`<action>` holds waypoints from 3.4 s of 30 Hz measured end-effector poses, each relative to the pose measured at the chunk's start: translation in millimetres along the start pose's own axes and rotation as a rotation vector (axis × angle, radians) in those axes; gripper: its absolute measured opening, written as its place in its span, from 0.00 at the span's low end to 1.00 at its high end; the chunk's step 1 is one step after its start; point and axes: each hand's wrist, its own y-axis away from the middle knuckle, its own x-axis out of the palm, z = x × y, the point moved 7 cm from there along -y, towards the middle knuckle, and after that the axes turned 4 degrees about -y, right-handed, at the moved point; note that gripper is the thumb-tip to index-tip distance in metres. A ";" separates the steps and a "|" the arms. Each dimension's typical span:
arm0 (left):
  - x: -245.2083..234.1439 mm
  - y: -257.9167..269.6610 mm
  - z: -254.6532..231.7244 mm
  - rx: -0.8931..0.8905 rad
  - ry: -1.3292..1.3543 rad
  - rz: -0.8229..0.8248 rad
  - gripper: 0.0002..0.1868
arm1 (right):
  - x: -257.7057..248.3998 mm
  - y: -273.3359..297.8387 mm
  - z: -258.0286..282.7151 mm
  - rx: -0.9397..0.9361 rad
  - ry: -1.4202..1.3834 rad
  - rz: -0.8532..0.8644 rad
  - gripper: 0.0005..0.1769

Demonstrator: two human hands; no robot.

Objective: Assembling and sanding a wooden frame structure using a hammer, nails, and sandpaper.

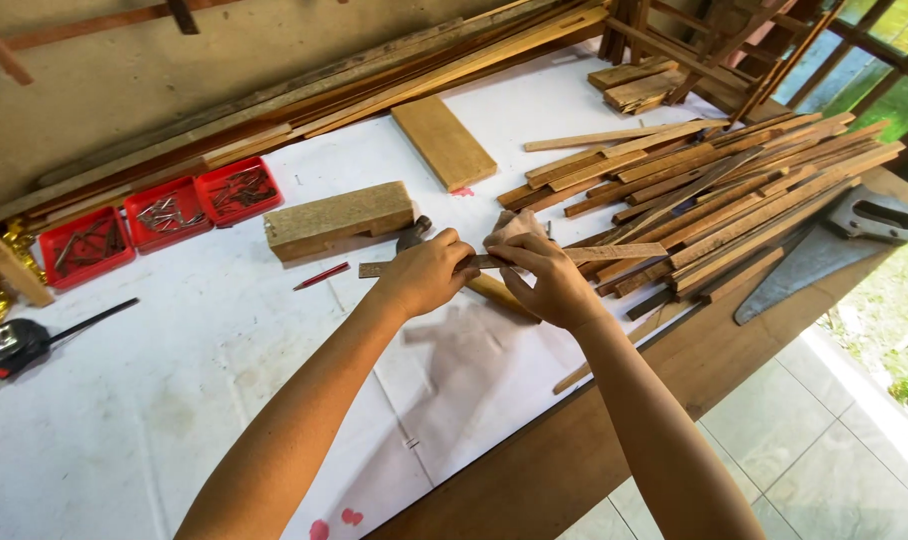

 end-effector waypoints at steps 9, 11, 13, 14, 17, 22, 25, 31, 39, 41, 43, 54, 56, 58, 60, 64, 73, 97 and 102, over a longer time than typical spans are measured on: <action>-37.2 119.7 43.3 -0.080 0.127 -0.163 0.14 | 71.0 -3.8 74.2 -0.046 -0.077 0.110 0.18; -39.0 144.9 53.9 -0.103 0.115 -0.187 0.14 | 85.3 -5.6 95.7 -0.051 -0.118 0.143 0.17; -43.1 166.6 66.7 -0.114 0.101 -0.218 0.13 | 102.1 -10.1 112.7 -0.060 -0.147 0.169 0.17; -44.3 178.3 72.2 -0.128 0.104 -0.223 0.12 | 111.3 -11.1 119.4 -0.056 -0.182 0.188 0.15; -43.1 212.4 92.4 -0.163 0.128 -0.246 0.12 | 140.4 -11.9 139.9 -0.069 -0.234 0.235 0.14; -40.4 263.5 123.2 -0.156 0.089 -0.318 0.12 | 188.9 -11.7 167.3 -0.100 -0.310 0.315 0.14; -37.9 295.1 139.8 -0.185 0.029 -0.302 0.12 | 218.1 -12.9 189.1 -0.081 -0.242 0.416 0.15; -46.4 346.9 171.4 -0.270 -0.009 -0.327 0.14 | 269.2 -21.1 227.1 -0.094 -0.184 0.516 0.14; -37.4 395.0 204.4 -0.365 0.021 -0.308 0.14 | 319.0 -20.2 258.8 -0.154 -0.093 0.606 0.14; -31.3 400.0 210.5 -0.367 0.021 -0.311 0.15 | 325.1 -19.3 263.9 -0.122 -0.067 0.631 0.14; -26.0 404.5 214.3 -0.370 0.016 -0.314 0.15 | 331.2 -17.3 263.7 -0.092 -0.045 0.652 0.14; -74.2 455.1 255.4 -0.421 -0.124 -0.457 0.18 | 369.4 -66.7 319.8 -0.281 -0.050 0.635 0.21; -90.2 474.5 271.5 -0.455 -0.146 -0.476 0.18 | 388.8 -79.8 341.3 -0.313 -0.056 0.657 0.20; -104.3 495.1 289.4 -0.493 -0.168 -0.493 0.19 | 411.2 -92.4 361.2 -0.345 -0.063 0.681 0.20; -120.5 515.9 307.2 -0.508 -0.228 -0.567 0.19 | 433.6 -105.8 380.7 -0.405 -0.094 0.676 0.20; -142.6 544.9 349.7 -0.579 -0.264 -0.618 0.23 | 482.0 -129.0 410.4 -0.495 -0.145 0.657 0.22; -145.2 558.9 414.4 -0.821 -0.311 -0.351 0.47 | 579.6 -170.0 430.4 -0.635 -0.177 0.703 0.24; -161.4 560.6 409.1 -0.514 -0.340 -0.907 0.07 | 589.4 -193.9 431.9 -0.681 -0.204 0.478 0.16; -163.6 571.2 421.2 -0.655 0.027 -1.002 0.09 | 562.0 -194.8 436.2 -0.726 -0.168 0.318 0.14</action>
